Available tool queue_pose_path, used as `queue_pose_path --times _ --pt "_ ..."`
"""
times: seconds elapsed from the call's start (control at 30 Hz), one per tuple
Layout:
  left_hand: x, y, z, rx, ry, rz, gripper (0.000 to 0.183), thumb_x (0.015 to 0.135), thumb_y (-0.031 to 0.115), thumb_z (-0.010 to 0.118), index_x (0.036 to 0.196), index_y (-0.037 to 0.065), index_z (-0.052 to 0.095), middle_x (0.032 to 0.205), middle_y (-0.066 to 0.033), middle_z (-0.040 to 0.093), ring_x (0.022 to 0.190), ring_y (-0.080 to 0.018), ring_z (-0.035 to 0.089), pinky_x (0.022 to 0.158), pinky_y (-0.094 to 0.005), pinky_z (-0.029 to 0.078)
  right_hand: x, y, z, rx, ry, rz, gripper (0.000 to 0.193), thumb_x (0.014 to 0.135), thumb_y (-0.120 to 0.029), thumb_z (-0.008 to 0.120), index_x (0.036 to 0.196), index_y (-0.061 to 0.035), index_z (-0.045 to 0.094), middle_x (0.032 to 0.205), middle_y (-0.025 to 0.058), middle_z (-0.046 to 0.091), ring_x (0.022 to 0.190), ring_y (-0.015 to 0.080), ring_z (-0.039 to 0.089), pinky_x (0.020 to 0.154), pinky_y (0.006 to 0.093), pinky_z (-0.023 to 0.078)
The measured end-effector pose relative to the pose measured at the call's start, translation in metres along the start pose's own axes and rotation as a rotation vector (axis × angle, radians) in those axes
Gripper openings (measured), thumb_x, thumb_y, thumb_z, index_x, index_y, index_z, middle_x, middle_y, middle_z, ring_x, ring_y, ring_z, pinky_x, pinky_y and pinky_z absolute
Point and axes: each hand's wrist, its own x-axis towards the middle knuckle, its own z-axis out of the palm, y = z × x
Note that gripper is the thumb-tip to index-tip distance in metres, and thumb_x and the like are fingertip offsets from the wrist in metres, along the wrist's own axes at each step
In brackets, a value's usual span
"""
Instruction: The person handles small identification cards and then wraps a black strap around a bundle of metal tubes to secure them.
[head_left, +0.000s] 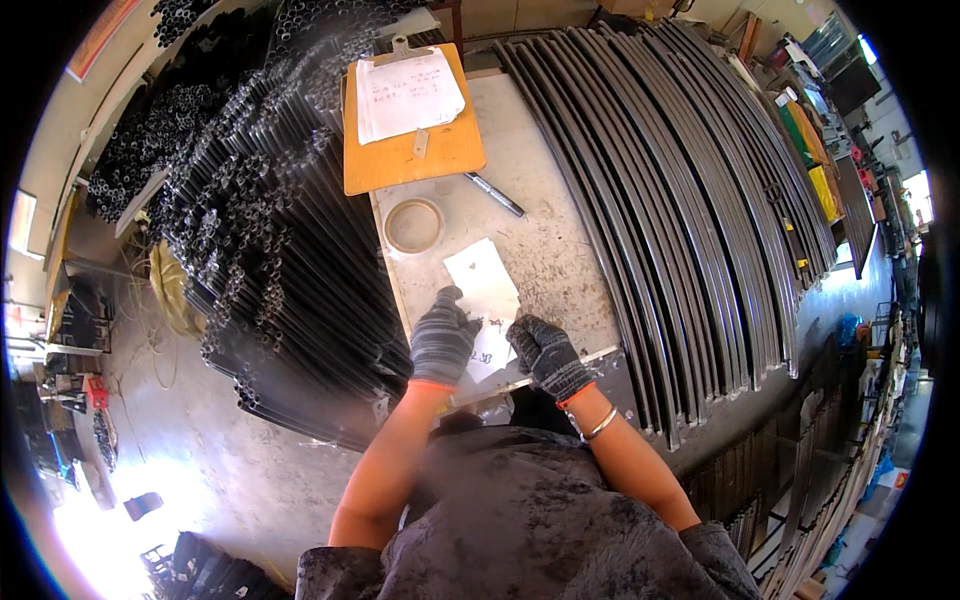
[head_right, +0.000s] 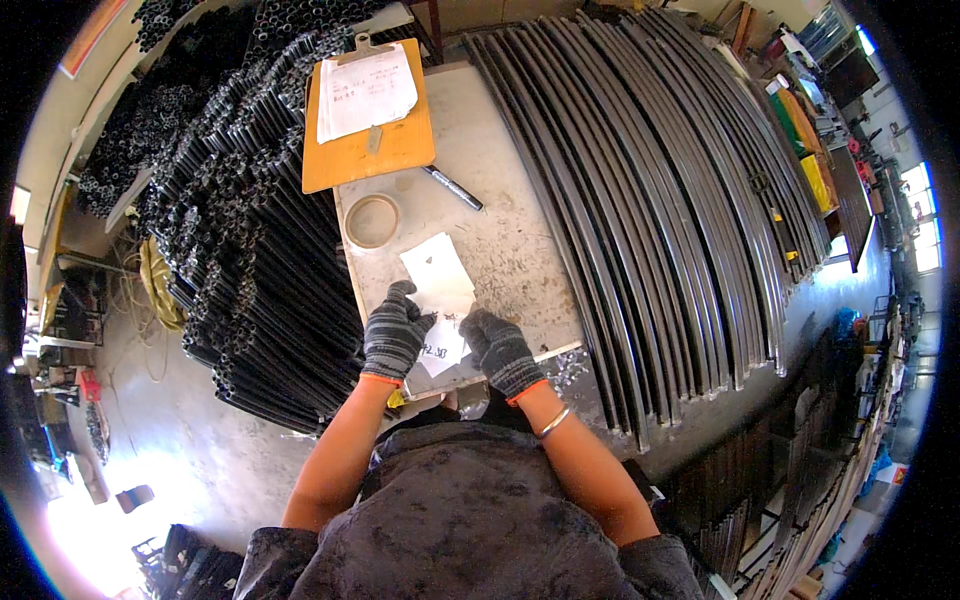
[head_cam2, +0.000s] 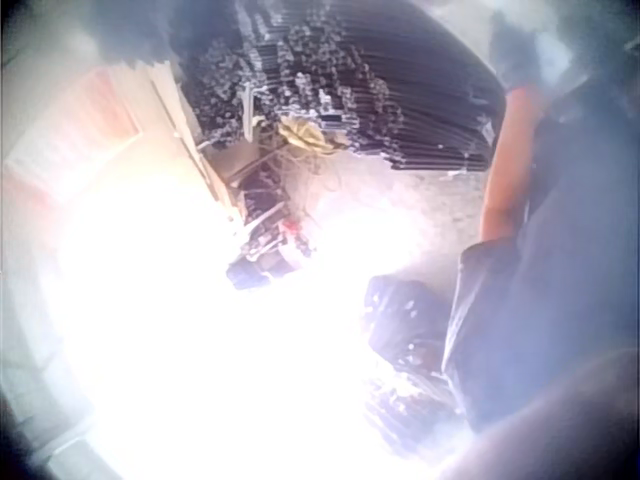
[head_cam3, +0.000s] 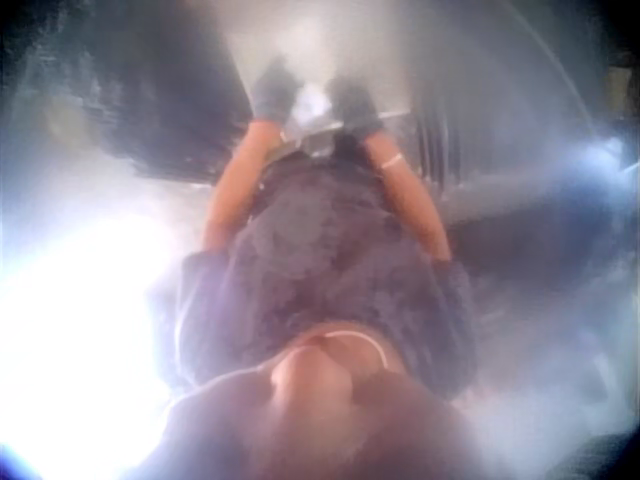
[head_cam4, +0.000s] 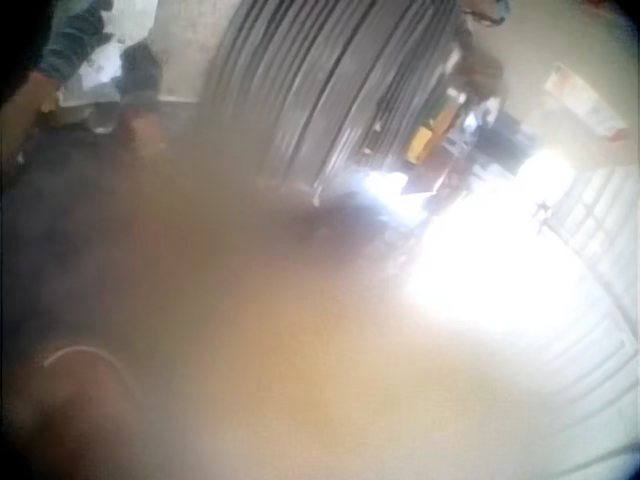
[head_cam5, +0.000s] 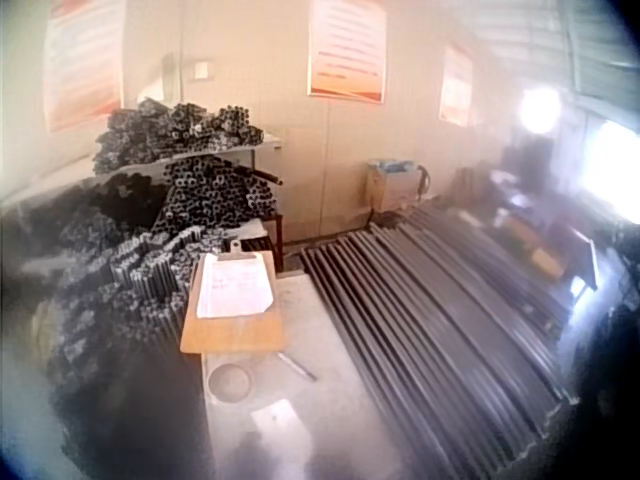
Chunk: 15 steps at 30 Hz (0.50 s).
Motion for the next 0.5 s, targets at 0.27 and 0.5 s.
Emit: queue_pose_path --times 0.27,0.5 --pt "-0.010 0.002 -0.034 -0.455 -0.097 0.009 0.023 0.076 0.006 0.072 0.096 -0.001 0.063 0.077 -0.0073 0.066 0.067 -0.0119 0.059 0.064 -0.0275 0.049 -0.019 -0.038 -0.020 -0.491 0.352 -0.674 0.010 0.082 -0.007 0.063 0.087 0.0011 0.064 0.083 0.0194 0.064 0.075 0.0344 0.063 0.068 0.0376 0.051" --pt "-0.030 0.027 -0.060 -0.880 -0.234 -0.034 0.022 0.080 0.003 0.067 0.102 -0.002 0.064 0.085 -0.0044 0.067 0.075 -0.0083 0.058 0.070 -0.0251 0.048 -0.030 -0.081 0.001 -0.697 0.308 -0.786 0.010 0.080 -0.010 0.063 0.088 -0.0031 0.064 0.080 0.0158 0.065 0.070 0.0329 0.063 0.063 0.0393 0.050"
